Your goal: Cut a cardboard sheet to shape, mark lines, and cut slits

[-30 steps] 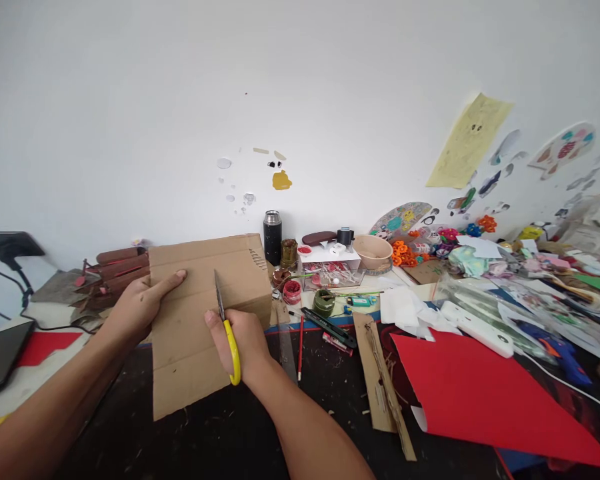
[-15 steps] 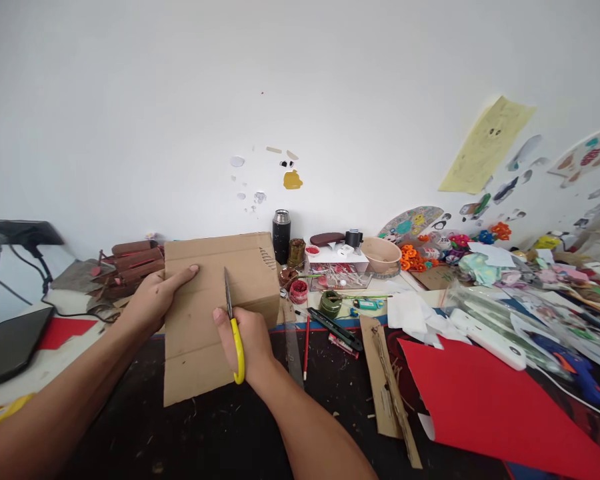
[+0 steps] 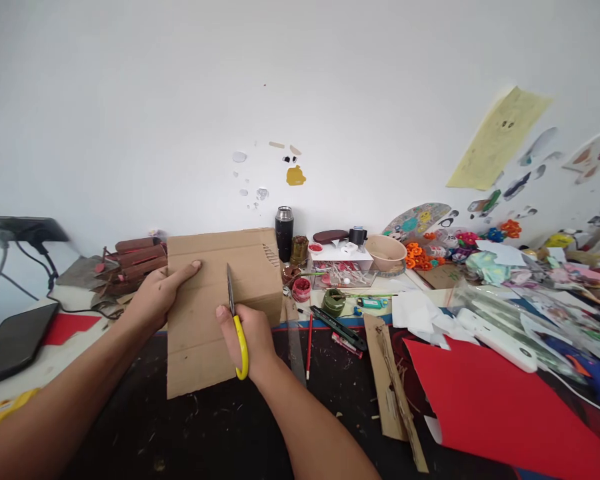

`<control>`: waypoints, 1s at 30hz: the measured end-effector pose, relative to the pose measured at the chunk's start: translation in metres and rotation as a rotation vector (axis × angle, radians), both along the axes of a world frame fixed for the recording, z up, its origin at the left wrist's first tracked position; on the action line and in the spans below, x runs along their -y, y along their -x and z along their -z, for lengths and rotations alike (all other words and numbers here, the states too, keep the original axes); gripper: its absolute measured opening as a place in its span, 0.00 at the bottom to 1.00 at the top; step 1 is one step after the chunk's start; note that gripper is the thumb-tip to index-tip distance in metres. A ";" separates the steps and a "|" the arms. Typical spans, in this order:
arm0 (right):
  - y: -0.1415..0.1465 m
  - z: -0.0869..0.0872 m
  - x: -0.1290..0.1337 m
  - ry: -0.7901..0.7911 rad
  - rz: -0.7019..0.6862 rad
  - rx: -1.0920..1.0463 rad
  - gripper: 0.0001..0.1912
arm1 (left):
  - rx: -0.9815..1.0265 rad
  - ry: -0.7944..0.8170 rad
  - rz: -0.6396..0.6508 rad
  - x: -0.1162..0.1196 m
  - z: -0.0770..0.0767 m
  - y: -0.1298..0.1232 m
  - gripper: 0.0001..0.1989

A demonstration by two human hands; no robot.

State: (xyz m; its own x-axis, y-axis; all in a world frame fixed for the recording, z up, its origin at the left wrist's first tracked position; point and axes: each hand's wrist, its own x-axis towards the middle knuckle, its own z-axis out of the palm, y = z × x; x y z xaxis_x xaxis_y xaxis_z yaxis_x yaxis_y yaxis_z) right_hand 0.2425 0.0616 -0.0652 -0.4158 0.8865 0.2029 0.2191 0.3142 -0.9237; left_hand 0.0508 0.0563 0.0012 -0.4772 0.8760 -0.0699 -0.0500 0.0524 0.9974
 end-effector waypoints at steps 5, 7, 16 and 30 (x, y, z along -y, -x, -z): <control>-0.004 -0.003 -0.006 -0.025 -0.019 0.004 0.31 | 0.066 0.001 -0.020 0.003 -0.008 -0.008 0.14; -0.006 -0.004 -0.008 -0.014 -0.047 -0.012 0.31 | 0.091 -0.004 -0.025 0.004 -0.010 -0.009 0.13; -0.009 0.000 -0.012 0.039 -0.135 -0.060 0.32 | 0.055 0.028 -0.045 0.006 -0.016 -0.005 0.17; -0.008 -0.002 -0.014 -0.006 -0.116 -0.007 0.35 | 0.033 -0.002 -0.093 0.008 -0.016 -0.005 0.18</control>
